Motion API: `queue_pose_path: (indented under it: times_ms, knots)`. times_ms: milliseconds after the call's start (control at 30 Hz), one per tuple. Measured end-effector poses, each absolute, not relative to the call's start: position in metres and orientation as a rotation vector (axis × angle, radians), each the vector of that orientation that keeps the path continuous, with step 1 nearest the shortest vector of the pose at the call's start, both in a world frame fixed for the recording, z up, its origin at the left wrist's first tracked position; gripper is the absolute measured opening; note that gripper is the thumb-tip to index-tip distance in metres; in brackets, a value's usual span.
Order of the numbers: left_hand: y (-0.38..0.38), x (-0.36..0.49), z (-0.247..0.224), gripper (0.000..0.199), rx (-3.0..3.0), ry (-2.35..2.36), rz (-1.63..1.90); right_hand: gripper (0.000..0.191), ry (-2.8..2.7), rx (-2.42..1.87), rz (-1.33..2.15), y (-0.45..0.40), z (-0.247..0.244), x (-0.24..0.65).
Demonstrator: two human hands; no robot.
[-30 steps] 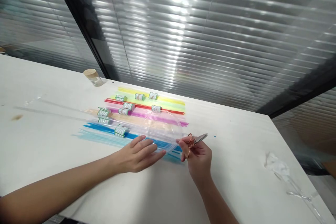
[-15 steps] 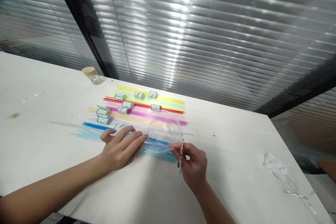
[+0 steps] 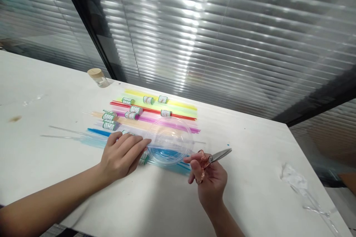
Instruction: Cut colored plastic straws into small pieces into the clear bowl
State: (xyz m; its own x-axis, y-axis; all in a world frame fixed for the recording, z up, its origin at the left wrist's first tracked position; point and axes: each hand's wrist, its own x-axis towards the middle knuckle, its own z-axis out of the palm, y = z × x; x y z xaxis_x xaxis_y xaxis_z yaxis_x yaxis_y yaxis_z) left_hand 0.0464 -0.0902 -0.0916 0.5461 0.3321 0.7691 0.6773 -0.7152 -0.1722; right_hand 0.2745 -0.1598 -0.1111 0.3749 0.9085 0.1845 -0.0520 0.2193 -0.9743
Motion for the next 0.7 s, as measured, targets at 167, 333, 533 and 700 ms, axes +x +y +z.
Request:
queue_pose_path:
  times_ms: [167, 333, 533, 700]
  knots:
    - [-0.082, 0.040, -0.090, 0.013, -2.308, -0.865, -1.017, 0.041, -1.039, -1.088, 1.269, -0.162, -0.112, 0.280]
    - [-0.082, 0.040, -0.089, 0.014, -2.306, -0.878, -0.997, 0.047, -1.113, -1.060, 1.537, -0.167, -0.111, 0.272]
    - [-0.082, 0.040, -0.090, 0.015, -2.307, -0.885, -0.982, 0.048, -1.020, -1.193, 1.631, -0.173, -0.106, 0.260]
    - [-0.081, 0.038, -0.091, 0.016, -2.285, -0.898, -0.975, 0.049, -0.954, -1.268, 1.570, -0.173, -0.104, 0.259]
